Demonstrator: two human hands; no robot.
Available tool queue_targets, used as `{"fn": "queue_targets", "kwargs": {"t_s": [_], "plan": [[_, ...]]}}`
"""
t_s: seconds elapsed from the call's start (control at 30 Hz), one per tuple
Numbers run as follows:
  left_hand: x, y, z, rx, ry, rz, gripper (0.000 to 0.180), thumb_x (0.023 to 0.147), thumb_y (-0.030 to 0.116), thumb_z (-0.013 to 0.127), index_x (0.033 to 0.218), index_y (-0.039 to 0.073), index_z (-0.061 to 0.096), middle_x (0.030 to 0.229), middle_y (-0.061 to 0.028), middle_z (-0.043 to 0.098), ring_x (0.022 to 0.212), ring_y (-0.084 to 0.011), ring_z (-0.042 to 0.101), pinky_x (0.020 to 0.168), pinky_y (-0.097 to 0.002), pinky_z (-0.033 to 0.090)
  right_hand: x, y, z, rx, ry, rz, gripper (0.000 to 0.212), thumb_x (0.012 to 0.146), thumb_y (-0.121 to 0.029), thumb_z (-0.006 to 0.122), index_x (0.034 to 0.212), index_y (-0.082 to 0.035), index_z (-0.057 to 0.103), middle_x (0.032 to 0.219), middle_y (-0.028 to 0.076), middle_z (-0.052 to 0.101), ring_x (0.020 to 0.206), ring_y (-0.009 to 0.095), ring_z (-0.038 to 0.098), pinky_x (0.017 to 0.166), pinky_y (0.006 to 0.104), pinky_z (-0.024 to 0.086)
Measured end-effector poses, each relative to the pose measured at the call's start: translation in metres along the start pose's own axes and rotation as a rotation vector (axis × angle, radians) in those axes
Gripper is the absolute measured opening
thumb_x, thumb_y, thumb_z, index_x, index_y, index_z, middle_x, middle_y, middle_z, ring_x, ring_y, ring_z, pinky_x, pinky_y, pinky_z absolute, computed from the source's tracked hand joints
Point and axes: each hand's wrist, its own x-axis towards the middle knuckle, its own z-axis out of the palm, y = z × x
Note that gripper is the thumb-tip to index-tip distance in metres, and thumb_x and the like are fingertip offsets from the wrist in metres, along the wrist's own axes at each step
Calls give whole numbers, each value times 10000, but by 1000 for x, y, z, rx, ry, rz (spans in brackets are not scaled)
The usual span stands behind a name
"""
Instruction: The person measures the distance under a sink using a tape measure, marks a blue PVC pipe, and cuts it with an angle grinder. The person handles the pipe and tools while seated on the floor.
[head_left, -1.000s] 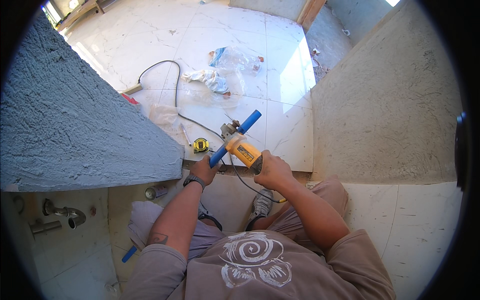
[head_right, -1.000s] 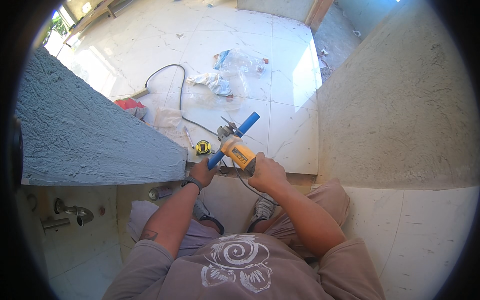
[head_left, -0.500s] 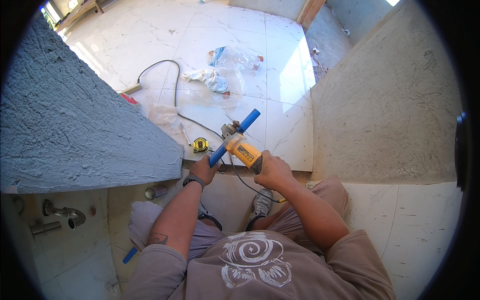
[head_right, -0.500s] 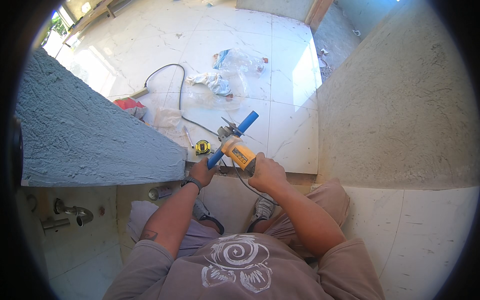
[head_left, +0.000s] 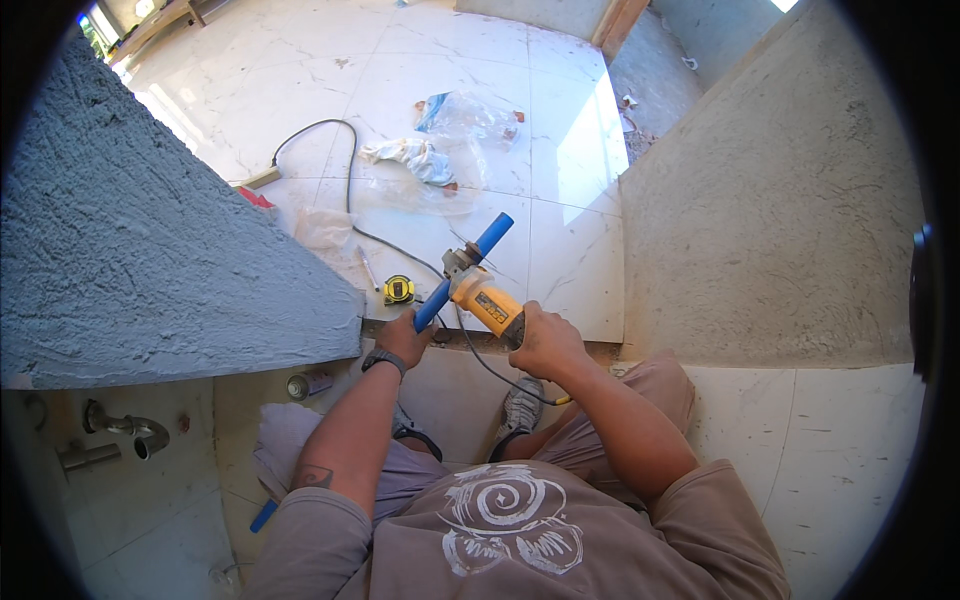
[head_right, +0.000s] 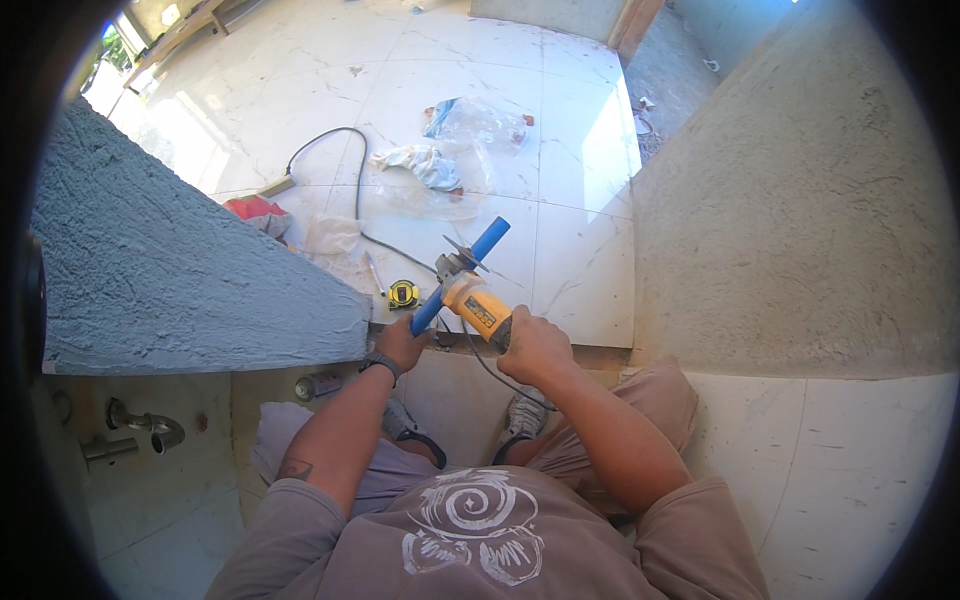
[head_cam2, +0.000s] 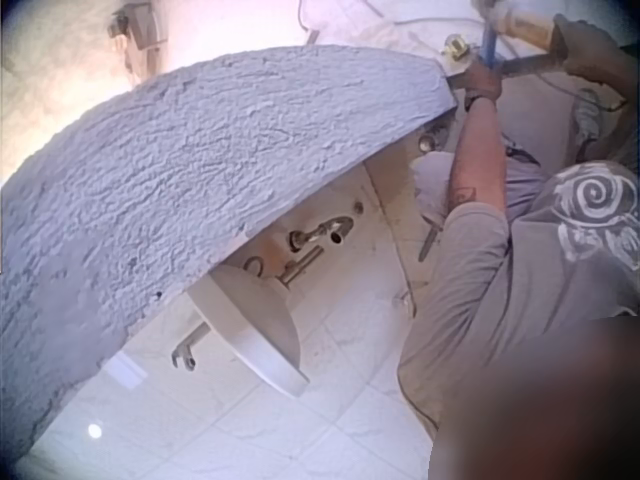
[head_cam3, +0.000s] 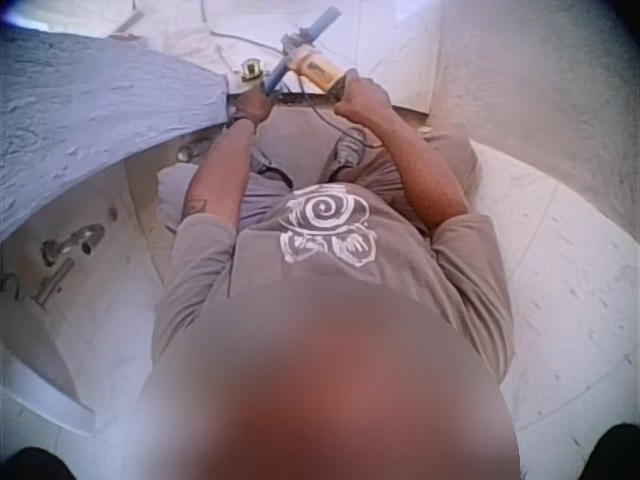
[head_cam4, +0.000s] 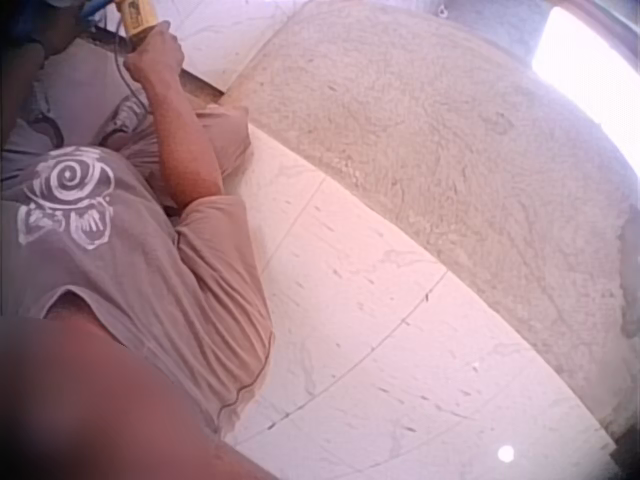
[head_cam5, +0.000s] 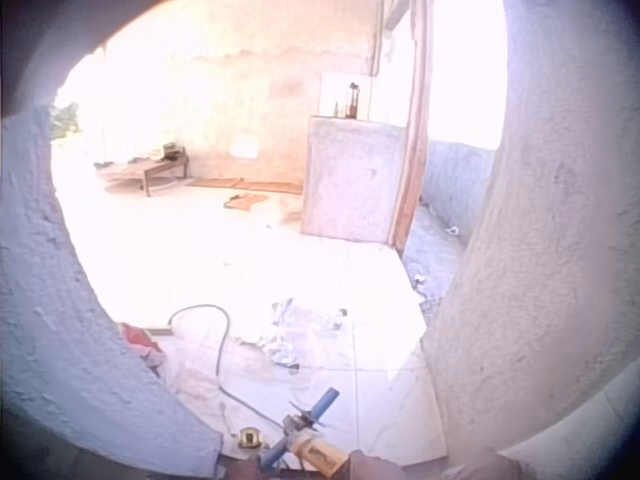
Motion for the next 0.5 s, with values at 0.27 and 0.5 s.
{"fn": "queue_targets", "kwargs": {"t_s": [0.27, 0.5], "plan": [[0, -1, 0, -19, -1, 15, 532, 950, 555, 733, 1186, 80, 682, 1088, -234, 764, 1045, -422, 739, 915, -524, 577, 0, 2, -1, -1, -7, 14, 530, 758, -184, 776, 1210, -7, 563, 1093, 253, 743, 1059, 421, 737, 936, 484, 588], [4, -4, 3, -15, -2, -10, 547, 933, 545, 760, 1209, 89, 637, 1077, -216, 766, 1042, -419, 739, 915, -519, 576, -9, -2, -5, 33, 24, -18, 545, 761, -195, 792, 1221, -19, 560, 1109, 241, 745, 1076, 422, 730, 945, 493, 579]]}}
